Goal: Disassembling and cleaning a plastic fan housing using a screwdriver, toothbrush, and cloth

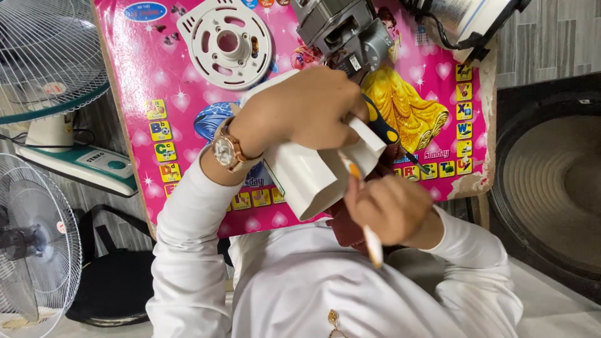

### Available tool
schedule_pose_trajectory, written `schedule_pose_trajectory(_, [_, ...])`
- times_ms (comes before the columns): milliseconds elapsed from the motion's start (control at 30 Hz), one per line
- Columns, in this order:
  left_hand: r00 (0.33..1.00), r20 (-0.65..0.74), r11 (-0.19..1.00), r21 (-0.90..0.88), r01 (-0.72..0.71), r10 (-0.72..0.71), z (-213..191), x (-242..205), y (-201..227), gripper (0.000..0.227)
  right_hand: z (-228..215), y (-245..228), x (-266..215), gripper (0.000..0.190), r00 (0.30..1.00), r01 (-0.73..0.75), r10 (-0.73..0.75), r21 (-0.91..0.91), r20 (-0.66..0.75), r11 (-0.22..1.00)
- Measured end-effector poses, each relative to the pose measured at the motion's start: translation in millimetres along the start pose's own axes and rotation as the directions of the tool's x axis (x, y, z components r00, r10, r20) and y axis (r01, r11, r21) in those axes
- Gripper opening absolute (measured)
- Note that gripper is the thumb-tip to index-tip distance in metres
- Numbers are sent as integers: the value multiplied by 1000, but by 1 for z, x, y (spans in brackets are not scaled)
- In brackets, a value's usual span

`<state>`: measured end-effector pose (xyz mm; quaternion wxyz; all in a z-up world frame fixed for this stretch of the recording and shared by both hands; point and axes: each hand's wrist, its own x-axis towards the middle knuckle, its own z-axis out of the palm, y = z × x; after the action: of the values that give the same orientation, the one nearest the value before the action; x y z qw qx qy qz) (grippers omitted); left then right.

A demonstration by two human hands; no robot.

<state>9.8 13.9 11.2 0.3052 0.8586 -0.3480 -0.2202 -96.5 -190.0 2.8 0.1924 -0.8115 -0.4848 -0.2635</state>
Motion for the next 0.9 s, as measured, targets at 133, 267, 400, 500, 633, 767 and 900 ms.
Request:
schedule_pose_trajectory(133, [986,-50,987,40,-157,159,-6,-2,-7,27,-2,-17,5,27,989,-49,34,104,144,993])
schedule_pose_trajectory(267, [991,-43,991,-15,-131,130,-13,-7,-7,28,-12,-4,3,34,980,-182,172,108,99,977])
schedule_pose_trajectory(400, [988,-72,989,-38,-142,139,-15,-6,-14,24,-2,-6,-3,32,986,-139,134,46,97,989])
schedule_pose_trajectory(500, [991,-17,990,-33,-133,133,-16,-5,-9,26,-7,-5,10,26,979,-108,52,284,195,953])
schedule_pose_trajectory(633, [986,-34,987,-6,-164,163,-14,-3,-11,30,11,-8,2,21,977,-43,42,0,207,999])
schedule_pose_trajectory(767, [980,-41,981,32,-192,194,-8,-4,-13,33,27,-8,4,10,959,19,-70,184,275,983])
schedule_pose_trajectory(900, [980,-96,984,-14,-175,173,-14,-5,-12,25,26,-5,21,15,978,-41,64,-120,198,992])
